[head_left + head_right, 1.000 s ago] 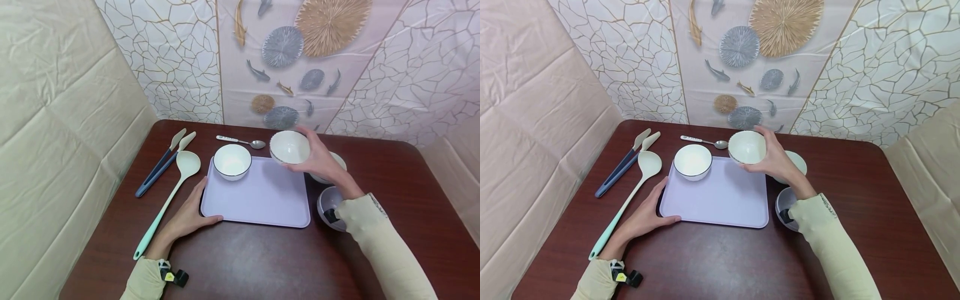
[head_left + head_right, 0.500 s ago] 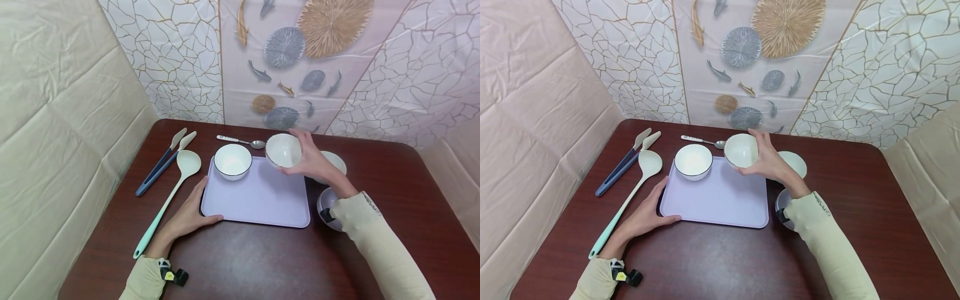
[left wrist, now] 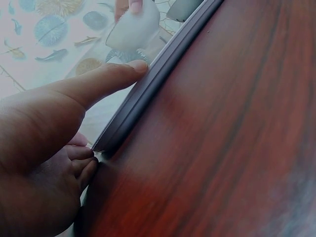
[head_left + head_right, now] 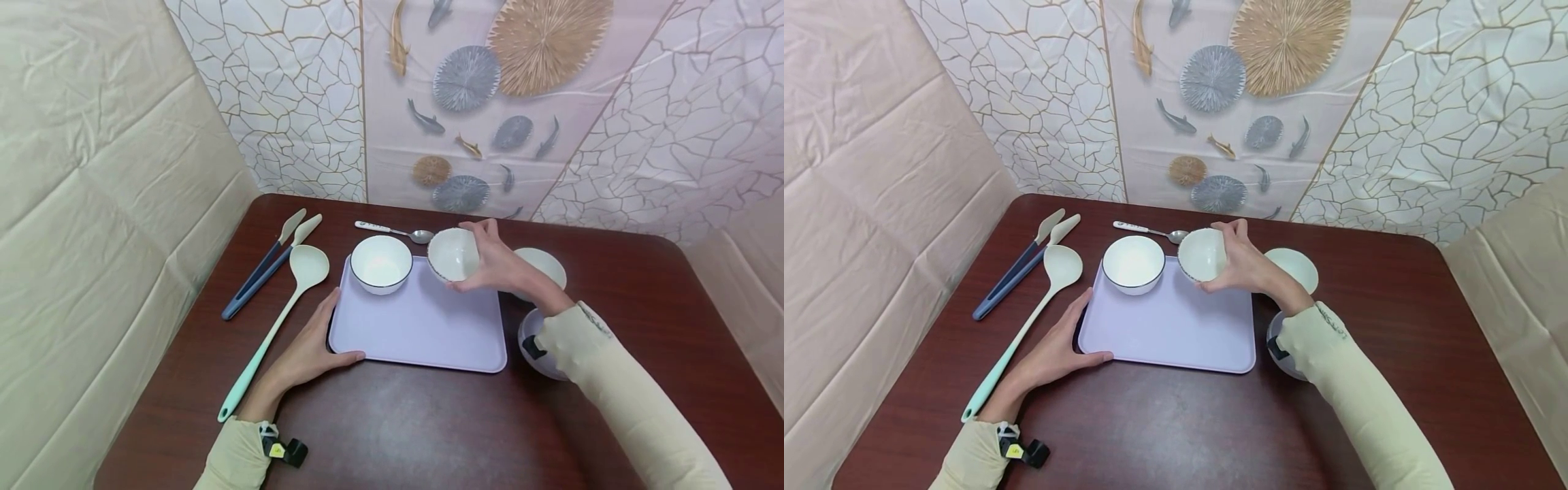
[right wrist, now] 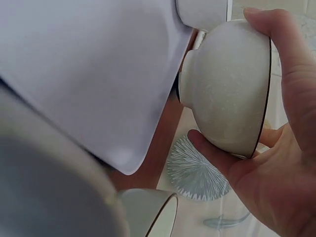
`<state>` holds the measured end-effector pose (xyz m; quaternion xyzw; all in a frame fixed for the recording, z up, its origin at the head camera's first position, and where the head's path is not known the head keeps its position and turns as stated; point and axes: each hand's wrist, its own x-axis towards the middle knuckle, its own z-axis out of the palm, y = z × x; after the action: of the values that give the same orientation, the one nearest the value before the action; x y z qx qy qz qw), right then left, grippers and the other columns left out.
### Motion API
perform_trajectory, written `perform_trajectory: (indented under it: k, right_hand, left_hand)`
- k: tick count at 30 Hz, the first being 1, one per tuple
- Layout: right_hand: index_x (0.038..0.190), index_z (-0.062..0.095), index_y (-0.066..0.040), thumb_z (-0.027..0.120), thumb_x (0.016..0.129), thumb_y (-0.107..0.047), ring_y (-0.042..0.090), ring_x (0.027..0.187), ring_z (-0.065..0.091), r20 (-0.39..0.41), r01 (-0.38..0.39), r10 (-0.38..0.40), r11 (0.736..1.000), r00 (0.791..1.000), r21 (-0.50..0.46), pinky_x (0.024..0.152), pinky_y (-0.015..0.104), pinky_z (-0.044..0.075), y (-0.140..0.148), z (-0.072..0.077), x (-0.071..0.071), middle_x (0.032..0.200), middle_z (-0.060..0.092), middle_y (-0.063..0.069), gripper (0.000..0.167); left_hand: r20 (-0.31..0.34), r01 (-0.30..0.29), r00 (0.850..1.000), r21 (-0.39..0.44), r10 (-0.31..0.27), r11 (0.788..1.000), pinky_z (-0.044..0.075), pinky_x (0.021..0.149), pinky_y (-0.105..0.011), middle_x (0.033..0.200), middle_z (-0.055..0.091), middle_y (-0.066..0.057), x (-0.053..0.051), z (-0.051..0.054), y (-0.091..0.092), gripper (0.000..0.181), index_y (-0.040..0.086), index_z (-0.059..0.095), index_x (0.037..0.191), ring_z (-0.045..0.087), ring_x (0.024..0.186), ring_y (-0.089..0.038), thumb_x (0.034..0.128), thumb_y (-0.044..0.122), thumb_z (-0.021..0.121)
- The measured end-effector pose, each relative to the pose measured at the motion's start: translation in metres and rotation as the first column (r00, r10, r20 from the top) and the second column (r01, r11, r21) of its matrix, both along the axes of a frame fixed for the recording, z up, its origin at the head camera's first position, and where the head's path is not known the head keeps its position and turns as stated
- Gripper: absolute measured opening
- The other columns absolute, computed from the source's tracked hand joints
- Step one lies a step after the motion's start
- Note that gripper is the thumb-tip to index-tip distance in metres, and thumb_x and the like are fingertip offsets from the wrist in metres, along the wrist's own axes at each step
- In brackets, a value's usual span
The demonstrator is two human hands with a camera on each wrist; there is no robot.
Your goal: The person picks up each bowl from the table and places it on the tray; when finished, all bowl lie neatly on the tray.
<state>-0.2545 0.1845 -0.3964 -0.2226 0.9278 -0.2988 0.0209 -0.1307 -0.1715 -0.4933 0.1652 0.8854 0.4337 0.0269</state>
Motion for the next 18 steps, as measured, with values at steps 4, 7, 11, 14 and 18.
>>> perform_trajectory:
  k: [4,7,11,14,18]
  right_hand:
    - [0.142,0.032,-0.001,0.095,0.054,-0.039,0.036,0.105,0.05,0.009,-0.021,0.021,1.0,1.0,0.015,0.089,0.045,0.044,-0.002,-0.003,-0.005,0.121,0.028,0.021,0.115]
    - [0.14,0.031,0.001,0.095,0.054,-0.04,0.035,0.105,0.05,0.024,-0.038,0.037,0.999,0.999,0.033,0.09,0.044,0.044,-0.004,-0.005,-0.008,0.122,0.027,0.021,0.115]
    - [0.138,0.031,0.003,0.094,0.054,-0.042,0.034,0.104,0.052,0.03,-0.063,0.061,0.996,0.998,0.067,0.089,0.043,0.045,-0.006,-0.006,-0.012,0.124,0.026,0.022,0.115]
    - [0.137,0.032,0.004,0.094,0.053,-0.042,0.034,0.102,0.052,0.022,-0.083,0.081,0.993,0.996,0.09,0.089,0.042,0.045,-0.008,-0.007,-0.015,0.125,0.026,0.023,0.114]
    - [0.135,0.033,0.005,0.095,0.052,-0.042,0.033,0.102,0.051,0.014,-0.098,0.097,0.99,0.995,0.104,0.089,0.041,0.045,-0.011,-0.009,-0.018,0.126,0.026,0.023,0.114]
  left_hand:
    - [-0.002,-0.001,1.0,0.001,0.001,1.0,0.023,0.112,-0.047,0.162,0.012,-0.007,0.0,0.0,0.0,0.121,0.009,0.01,0.158,0.016,0.145,-0.018,0.0719,0.05,0.084]
    - [0.0,-0.003,1.0,-0.002,0.003,1.0,0.024,0.112,-0.047,0.162,0.012,-0.007,0.0,-0.001,-0.001,0.121,0.01,0.01,0.158,0.016,0.145,-0.018,0.0716,0.053,0.084]
    - [-0.004,0.0,1.0,-0.001,0.0,1.0,0.023,0.112,-0.047,0.162,0.013,-0.008,0.0,-0.001,-0.001,0.121,0.009,0.01,0.158,0.016,0.145,-0.019,0.0717,0.052,0.084]
    - [-0.009,0.002,1.0,0.002,-0.002,1.0,0.023,0.112,-0.047,0.162,0.013,-0.009,0.0,-0.001,-0.001,0.121,0.009,0.009,0.158,0.016,0.145,-0.019,0.0719,0.051,0.084]
    - [-0.012,0.004,1.0,0.004,-0.004,1.0,0.024,0.112,-0.047,0.162,0.013,-0.009,0.0,-0.001,-0.001,0.121,0.009,0.009,0.158,0.016,0.145,-0.018,0.072,0.051,0.084]
